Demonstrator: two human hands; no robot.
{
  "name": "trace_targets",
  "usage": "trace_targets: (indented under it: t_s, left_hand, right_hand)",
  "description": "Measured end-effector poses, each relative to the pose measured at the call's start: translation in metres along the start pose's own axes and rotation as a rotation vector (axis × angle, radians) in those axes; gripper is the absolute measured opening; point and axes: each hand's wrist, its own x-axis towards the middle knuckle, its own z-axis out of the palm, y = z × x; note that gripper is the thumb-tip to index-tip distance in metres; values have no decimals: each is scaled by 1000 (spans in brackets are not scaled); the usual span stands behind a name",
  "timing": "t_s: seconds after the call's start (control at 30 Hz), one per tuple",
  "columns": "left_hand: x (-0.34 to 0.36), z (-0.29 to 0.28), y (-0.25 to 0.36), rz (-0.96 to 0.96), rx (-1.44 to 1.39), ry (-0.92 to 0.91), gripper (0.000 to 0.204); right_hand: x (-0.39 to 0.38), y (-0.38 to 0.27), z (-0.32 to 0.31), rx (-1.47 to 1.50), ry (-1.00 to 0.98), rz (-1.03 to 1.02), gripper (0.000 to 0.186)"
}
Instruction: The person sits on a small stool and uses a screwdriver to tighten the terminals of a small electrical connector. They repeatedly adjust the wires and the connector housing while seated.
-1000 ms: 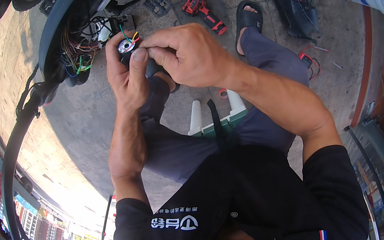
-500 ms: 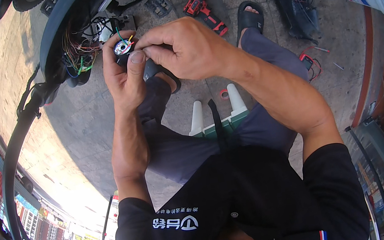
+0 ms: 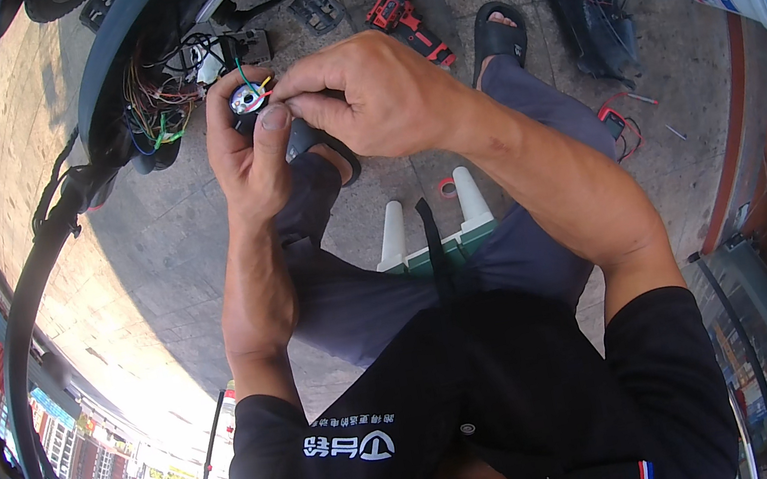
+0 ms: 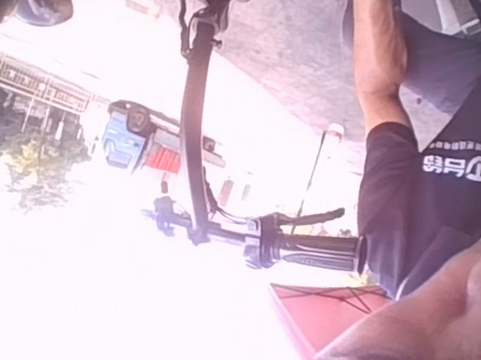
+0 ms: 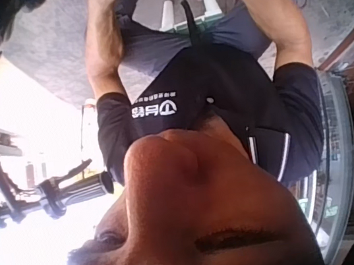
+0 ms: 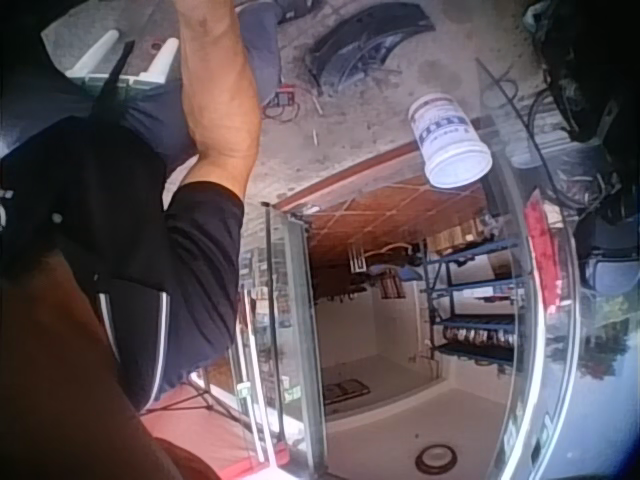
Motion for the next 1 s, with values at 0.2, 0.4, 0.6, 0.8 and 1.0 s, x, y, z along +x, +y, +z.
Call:
trace_targets:
  t_s: [0.2, 0.4, 0.6, 0.8, 1.0]
  left_hand:
    - [-3, -2, 5, -54, -4, -77, 38]
    - [-5, -2, 8, -52, 23, -87, 37]
    - [-4, 2, 9, -44, -88, -19, 38]
    - [-2, -2, 7, -28, -67, -45, 40]
    - [-2, -1, 5, 30, -3, -19, 41]
  right_hand:
    - [-1, -2, -3, -9, -5, 19, 17]
    - [-4, -3, -1, -109, 22, -78, 18]
    - [1, -4, -4, -100, -2, -146, 17]
    - [3, -2, -5, -81, -27, -132, 16]
    - [-2, -2, -3, -38, -64, -13, 19]
